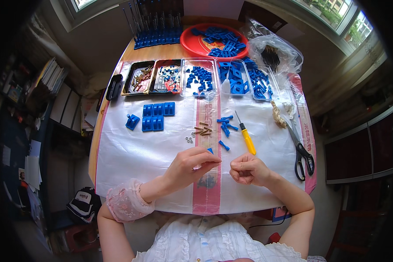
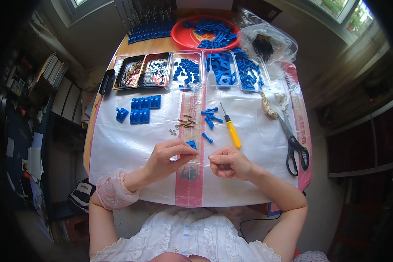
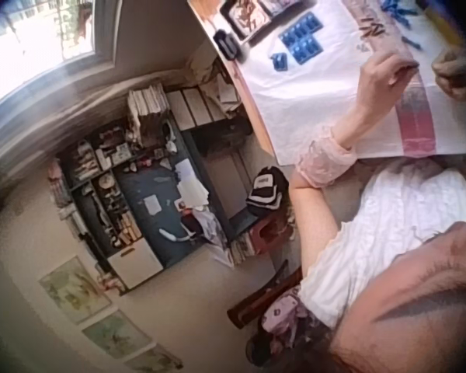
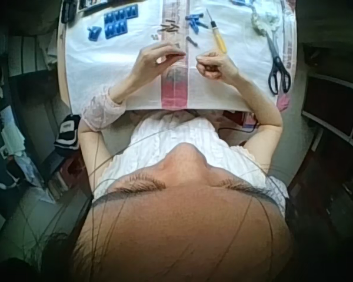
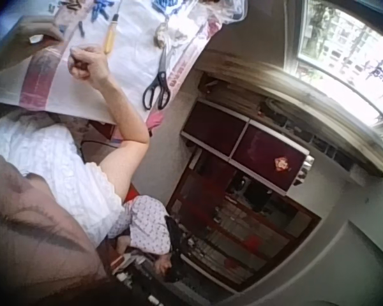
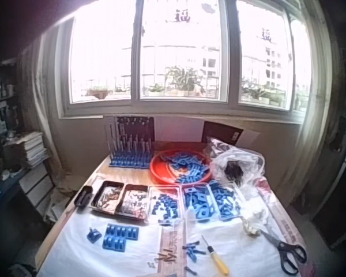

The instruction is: Assembling small blue plastic components using a precision screwdriver.

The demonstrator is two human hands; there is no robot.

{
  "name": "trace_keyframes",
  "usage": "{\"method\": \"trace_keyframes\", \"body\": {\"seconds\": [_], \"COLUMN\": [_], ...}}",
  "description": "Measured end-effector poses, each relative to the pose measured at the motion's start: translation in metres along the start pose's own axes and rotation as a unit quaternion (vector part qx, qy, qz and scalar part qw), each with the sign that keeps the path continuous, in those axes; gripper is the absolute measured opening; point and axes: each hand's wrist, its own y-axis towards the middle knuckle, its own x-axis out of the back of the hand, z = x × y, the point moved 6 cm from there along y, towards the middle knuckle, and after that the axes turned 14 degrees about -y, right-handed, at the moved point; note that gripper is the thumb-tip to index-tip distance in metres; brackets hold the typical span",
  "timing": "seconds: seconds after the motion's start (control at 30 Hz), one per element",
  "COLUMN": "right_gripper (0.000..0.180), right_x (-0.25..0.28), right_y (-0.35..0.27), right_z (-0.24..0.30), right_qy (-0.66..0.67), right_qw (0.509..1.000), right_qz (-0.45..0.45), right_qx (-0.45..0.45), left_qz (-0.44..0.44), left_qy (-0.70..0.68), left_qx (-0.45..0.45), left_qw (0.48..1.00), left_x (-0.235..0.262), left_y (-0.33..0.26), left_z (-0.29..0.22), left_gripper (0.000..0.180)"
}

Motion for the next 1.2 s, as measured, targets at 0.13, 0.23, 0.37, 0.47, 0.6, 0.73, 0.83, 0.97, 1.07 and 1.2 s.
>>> {"method": "trace_keyframes", "body": {"seconds": [0.13, 0.23, 0.37, 0.47, 0.6, 0.73, 0.83, 0.97, 1.07, 1.2], "right_gripper": [0.043, 0.044, 0.044, 0.044, 0.045, 0.046, 0.047, 0.048, 0.049, 0.05], "right_x": [-0.015, -0.022, -0.027, -0.027, -0.027, -0.027, -0.028, -0.029, -0.032, -0.035], "right_y": [-0.002, -0.002, 0.0, 0.002, 0.004, 0.004, 0.004, 0.004, 0.004, 0.003], "right_z": [0.0, -0.008, -0.013, -0.015, -0.018, -0.022, -0.026, -0.027, -0.026, -0.024], "right_qy": [0.011, 0.046, 0.077, 0.084, 0.095, 0.11, 0.125, 0.121, 0.111, 0.106], "right_qw": [0.997, 0.992, 0.985, 0.984, 0.983, 0.978, 0.974, 0.974, 0.975, 0.973], "right_qz": [0.054, 0.09, 0.122, 0.126, 0.135, 0.152, 0.157, 0.163, 0.168, 0.195], "right_qx": [-0.05, -0.081, -0.095, -0.093, -0.086, -0.089, -0.1, -0.105, -0.092, -0.068], "left_qz": [0.008, 0.014, 0.028, 0.043, 0.046, 0.096, 0.126, 0.146, 0.127, 0.089], "left_qy": [-0.069, -0.101, -0.113, -0.104, -0.065, 0.043, 0.151, 0.174, 0.116, 0.048], "left_qx": [0.035, 0.077, 0.089, 0.125, 0.041, -0.07, -0.14, -0.144, -0.119, -0.112], "left_qw": [0.997, 0.992, 0.989, 0.986, 0.996, 0.992, 0.97, 0.963, 0.978, 0.989], "left_x": [-0.012, -0.017, -0.021, -0.022, -0.021, -0.021, -0.024, -0.026, -0.024, -0.021], "left_y": [-0.008, -0.01, -0.012, -0.014, -0.014, -0.014, -0.019, -0.017, -0.018, -0.012], "left_z": [0.003, 0.007, 0.01, 0.015, 0.009, -0.005, -0.013, -0.016, -0.011, -0.015], "left_gripper": [0.018, 0.018, 0.018, 0.02, 0.02, 0.028, 0.034, 0.031, 0.03, 0.029]}}
